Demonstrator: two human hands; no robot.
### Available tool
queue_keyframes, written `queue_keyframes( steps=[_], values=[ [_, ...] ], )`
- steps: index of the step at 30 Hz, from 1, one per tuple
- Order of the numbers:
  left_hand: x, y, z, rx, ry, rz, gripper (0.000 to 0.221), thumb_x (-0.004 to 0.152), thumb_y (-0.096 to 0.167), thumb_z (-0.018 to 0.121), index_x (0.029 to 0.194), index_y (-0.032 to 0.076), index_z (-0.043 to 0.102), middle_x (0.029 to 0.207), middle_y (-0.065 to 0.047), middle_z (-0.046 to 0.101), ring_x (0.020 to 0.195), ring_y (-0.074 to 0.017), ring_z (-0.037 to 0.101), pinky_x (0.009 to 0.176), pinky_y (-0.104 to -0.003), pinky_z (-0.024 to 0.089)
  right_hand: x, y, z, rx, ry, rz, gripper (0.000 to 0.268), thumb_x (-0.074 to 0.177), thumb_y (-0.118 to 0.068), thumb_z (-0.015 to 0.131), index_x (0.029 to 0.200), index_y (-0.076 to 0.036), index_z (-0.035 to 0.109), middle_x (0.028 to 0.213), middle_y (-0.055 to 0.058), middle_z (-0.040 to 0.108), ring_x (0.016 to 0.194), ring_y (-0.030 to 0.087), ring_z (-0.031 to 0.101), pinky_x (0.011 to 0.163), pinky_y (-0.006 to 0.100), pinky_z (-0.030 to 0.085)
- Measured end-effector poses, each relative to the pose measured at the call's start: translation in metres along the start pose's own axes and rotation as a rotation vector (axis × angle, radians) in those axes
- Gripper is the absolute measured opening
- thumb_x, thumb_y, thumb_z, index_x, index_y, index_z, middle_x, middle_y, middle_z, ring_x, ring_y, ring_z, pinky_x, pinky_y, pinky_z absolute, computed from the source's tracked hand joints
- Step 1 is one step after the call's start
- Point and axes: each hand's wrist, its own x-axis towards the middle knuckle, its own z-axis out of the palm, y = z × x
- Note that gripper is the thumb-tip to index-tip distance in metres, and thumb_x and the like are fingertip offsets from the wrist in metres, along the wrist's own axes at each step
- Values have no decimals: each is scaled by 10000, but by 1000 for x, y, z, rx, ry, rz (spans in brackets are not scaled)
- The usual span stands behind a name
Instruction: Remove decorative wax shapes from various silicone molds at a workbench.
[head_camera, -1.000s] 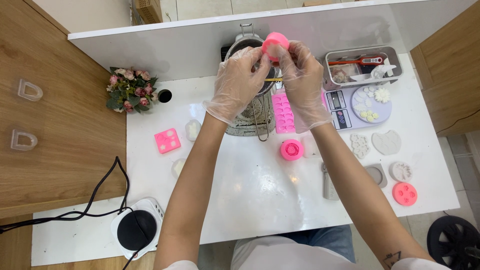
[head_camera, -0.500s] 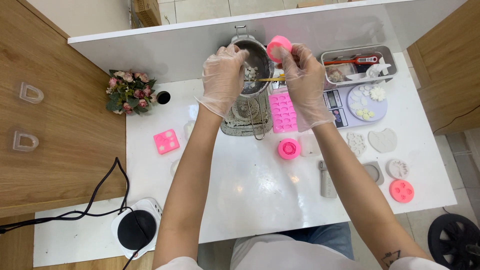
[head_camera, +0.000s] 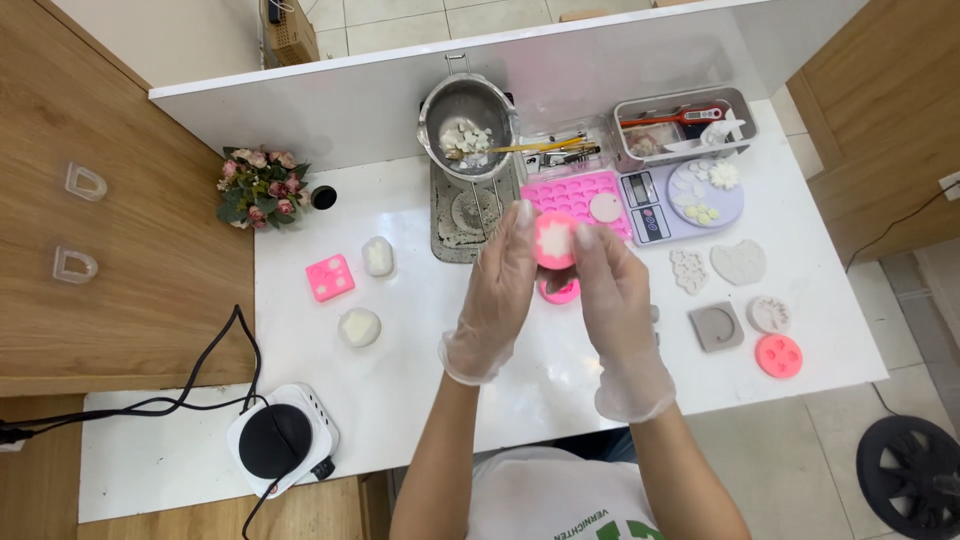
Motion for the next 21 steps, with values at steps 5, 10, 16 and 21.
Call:
queue_keyframes(
  steps=[5,10,16,21],
  values=[
    [-51,31,20,-48,-20,102,380,1087,368,359,999,98,612,673,-121,658,713,-204,667,707,-352,603,-34,-7,-34,-56,-84,-43,481,1091,-393,455,816,-34,619,643,133,588,640,226,623,623,339,560],
    [-88,44,36,-41,13,149,373,1096,317,360,1008,48,603,687,-148,602,725,-195,573,702,-393,562,-60,-30,-51,3,-219,-162,498,1107,-360,396,776,-40,588,619,99,518,620,184,557,577,291,517],
    [-111,49,40,-144,-16,125,396,1095,342,359,973,65,613,721,-108,625,728,-181,628,728,-350,567,-78,-35,-67,156,-287,-154,473,1101,-290,380,822,26,595,538,90,390,523,172,457,516,260,485],
    [-119,42,39,-292,-14,119,356,1106,292,390,934,52,590,716,-107,601,703,-173,629,717,-326,592,-86,-35,-68,242,-292,-131,430,1099,-291,420,824,-13,600,555,92,481,548,148,533,490,203,434]
  ],
)
